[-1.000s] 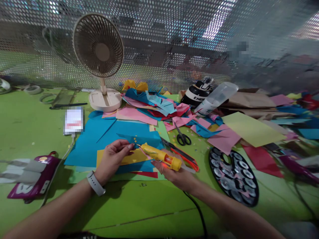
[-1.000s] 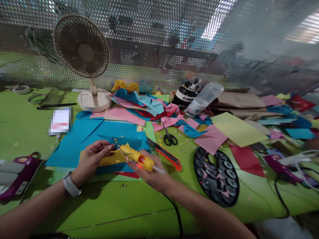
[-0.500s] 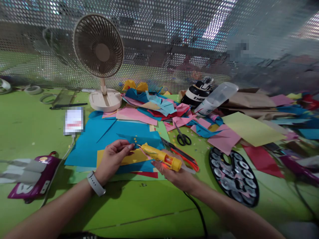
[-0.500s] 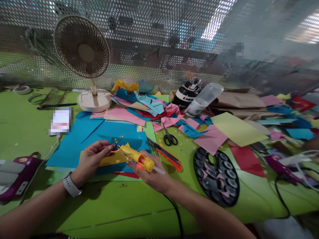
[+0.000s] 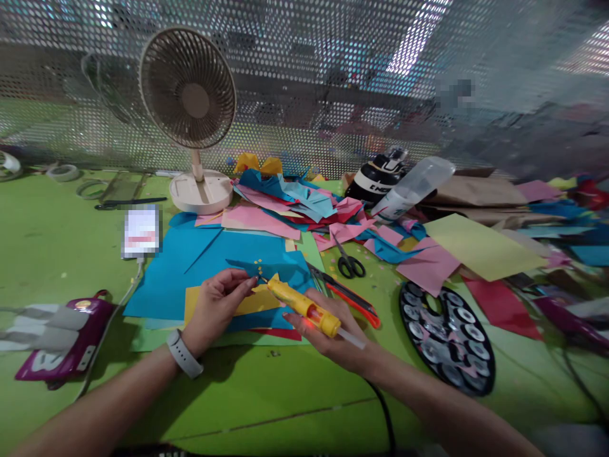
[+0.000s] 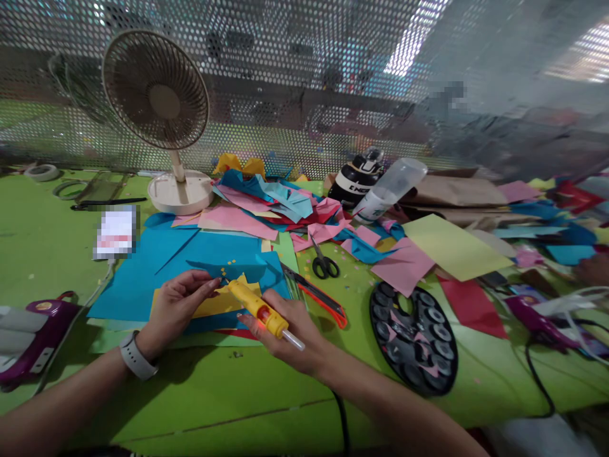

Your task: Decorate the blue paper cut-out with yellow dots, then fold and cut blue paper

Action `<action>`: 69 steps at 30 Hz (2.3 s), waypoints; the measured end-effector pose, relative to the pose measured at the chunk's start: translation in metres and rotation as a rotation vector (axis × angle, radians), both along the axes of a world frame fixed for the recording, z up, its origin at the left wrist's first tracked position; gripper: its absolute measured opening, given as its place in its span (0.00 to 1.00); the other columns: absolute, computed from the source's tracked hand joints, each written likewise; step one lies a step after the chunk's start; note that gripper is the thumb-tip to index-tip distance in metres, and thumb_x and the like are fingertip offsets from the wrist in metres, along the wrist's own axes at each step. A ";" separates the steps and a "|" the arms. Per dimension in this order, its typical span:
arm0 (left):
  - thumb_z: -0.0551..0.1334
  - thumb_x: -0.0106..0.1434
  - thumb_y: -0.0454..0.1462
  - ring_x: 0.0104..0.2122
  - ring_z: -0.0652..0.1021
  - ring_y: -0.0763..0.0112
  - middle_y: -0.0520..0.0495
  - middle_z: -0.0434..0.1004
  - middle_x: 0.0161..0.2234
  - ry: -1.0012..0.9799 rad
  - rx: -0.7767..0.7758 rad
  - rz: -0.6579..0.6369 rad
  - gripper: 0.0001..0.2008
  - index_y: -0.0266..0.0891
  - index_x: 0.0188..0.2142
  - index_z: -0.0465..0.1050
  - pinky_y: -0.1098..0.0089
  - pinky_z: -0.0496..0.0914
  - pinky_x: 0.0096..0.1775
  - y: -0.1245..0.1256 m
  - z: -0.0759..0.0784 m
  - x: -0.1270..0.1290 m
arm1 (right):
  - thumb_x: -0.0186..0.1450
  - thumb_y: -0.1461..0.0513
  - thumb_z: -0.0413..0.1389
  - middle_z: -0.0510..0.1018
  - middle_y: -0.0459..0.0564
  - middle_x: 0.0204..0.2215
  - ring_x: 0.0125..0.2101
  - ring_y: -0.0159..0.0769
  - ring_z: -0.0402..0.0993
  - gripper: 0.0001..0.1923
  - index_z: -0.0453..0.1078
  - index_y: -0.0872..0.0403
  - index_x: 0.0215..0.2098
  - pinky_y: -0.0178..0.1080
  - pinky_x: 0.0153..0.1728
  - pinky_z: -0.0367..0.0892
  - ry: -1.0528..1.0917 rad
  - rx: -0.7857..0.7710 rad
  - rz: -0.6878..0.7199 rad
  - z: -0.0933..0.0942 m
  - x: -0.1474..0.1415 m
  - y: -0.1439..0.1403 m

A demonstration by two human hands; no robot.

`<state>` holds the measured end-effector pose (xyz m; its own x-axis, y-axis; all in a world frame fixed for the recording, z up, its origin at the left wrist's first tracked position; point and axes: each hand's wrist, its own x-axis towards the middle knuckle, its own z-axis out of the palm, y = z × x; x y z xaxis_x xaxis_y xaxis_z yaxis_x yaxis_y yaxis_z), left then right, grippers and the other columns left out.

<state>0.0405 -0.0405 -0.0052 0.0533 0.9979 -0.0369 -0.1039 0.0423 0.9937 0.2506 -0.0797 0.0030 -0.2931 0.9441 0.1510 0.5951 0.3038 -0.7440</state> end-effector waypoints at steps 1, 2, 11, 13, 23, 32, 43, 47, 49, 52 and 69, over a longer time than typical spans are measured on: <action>0.70 0.51 0.41 0.29 0.80 0.67 0.48 0.81 0.28 0.023 0.015 -0.001 0.09 0.39 0.29 0.75 0.70 0.74 0.32 -0.001 0.000 0.000 | 0.62 0.54 0.56 0.61 0.40 0.18 0.18 0.28 0.56 0.15 0.55 0.50 0.25 0.34 0.19 0.53 -0.019 0.018 0.006 0.001 0.000 -0.001; 0.69 0.51 0.41 0.29 0.79 0.67 0.48 0.81 0.28 0.043 0.030 -0.003 0.08 0.40 0.29 0.75 0.70 0.73 0.32 -0.001 0.000 0.000 | 0.62 0.54 0.56 0.62 0.40 0.19 0.18 0.29 0.58 0.14 0.56 0.50 0.26 0.35 0.20 0.54 -0.038 0.036 0.014 0.003 0.000 -0.001; 0.69 0.53 0.40 0.29 0.79 0.67 0.50 0.80 0.26 0.140 0.113 0.011 0.07 0.40 0.28 0.76 0.72 0.70 0.29 -0.001 -0.002 -0.003 | 0.67 0.54 0.49 0.68 0.43 0.20 0.17 0.30 0.61 0.14 0.54 0.50 0.27 0.35 0.19 0.51 -0.328 0.208 0.090 0.012 0.001 -0.002; 0.69 0.53 0.41 0.29 0.79 0.68 0.50 0.80 0.27 0.110 0.082 0.007 0.08 0.40 0.29 0.75 0.72 0.71 0.30 0.001 -0.003 -0.004 | 0.67 0.54 0.49 0.70 0.45 0.21 0.18 0.32 0.65 0.12 0.56 0.51 0.29 0.35 0.20 0.51 -0.405 0.292 0.103 0.012 0.007 -0.002; 0.73 0.46 0.42 0.35 0.81 0.66 0.49 0.81 0.31 -0.198 -0.153 0.083 0.17 0.37 0.31 0.72 0.69 0.74 0.37 0.011 0.001 -0.007 | 0.60 0.52 0.55 0.76 0.50 0.30 0.26 0.40 0.73 0.11 0.64 0.50 0.33 0.38 0.23 0.60 -0.763 0.114 -0.302 0.015 0.127 -0.016; 0.74 0.44 0.40 0.33 0.80 0.68 0.51 0.80 0.30 -0.247 -0.160 0.133 0.16 0.37 0.30 0.73 0.70 0.73 0.35 0.016 0.006 -0.007 | 0.57 0.45 0.52 0.78 0.62 0.42 0.41 0.52 0.75 0.25 0.71 0.55 0.41 0.48 0.41 0.69 -0.622 -0.063 -0.396 -0.015 0.241 -0.028; 0.74 0.43 0.40 0.34 0.80 0.69 0.52 0.80 0.31 -0.291 -0.137 0.166 0.17 0.37 0.30 0.72 0.71 0.72 0.35 0.020 0.007 -0.009 | 0.64 0.72 0.44 0.76 0.54 0.43 0.37 0.38 0.74 0.21 0.68 0.52 0.51 0.40 0.36 0.67 -0.834 0.429 0.164 0.001 0.102 0.000; 0.74 0.42 0.39 0.33 0.80 0.69 0.51 0.80 0.31 -0.319 -0.143 0.169 0.17 0.37 0.30 0.72 0.72 0.72 0.34 0.023 0.002 -0.010 | 0.61 0.73 0.48 0.75 0.51 0.30 0.25 0.33 0.69 0.14 0.71 0.54 0.37 0.35 0.25 0.58 -0.971 0.598 0.425 -0.012 0.078 0.017; 0.75 0.42 0.38 0.32 0.80 0.70 0.51 0.80 0.31 -0.336 -0.149 0.165 0.17 0.37 0.30 0.73 0.73 0.72 0.34 0.024 0.000 -0.010 | 0.62 0.70 0.50 0.73 0.49 0.27 0.21 0.30 0.65 0.09 0.71 0.54 0.35 0.34 0.21 0.53 -0.959 0.569 0.474 -0.012 0.081 0.022; 0.75 0.41 0.38 0.31 0.80 0.70 0.51 0.80 0.30 -0.347 -0.158 0.159 0.17 0.37 0.30 0.73 0.74 0.72 0.32 0.025 -0.002 -0.010 | 0.64 0.66 0.49 0.75 0.48 0.28 0.21 0.30 0.67 0.08 0.71 0.54 0.37 0.33 0.20 0.54 -0.782 0.487 0.482 -0.008 0.089 0.025; 0.75 0.40 0.36 0.27 0.78 0.74 0.51 0.79 0.27 -0.383 -0.163 0.154 0.16 0.35 0.28 0.74 0.74 0.71 0.32 0.027 -0.002 -0.011 | 0.58 0.68 0.51 0.75 0.50 0.31 0.26 0.32 0.68 0.12 0.71 0.54 0.39 0.34 0.27 0.57 -0.728 0.276 0.481 0.003 0.059 0.023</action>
<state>0.0291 -0.0130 -0.0077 -0.0553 0.9781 -0.2008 -0.4804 0.1502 0.8641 0.3100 -0.0569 0.0061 -0.7566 0.6535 -0.0228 0.6522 0.7516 -0.0982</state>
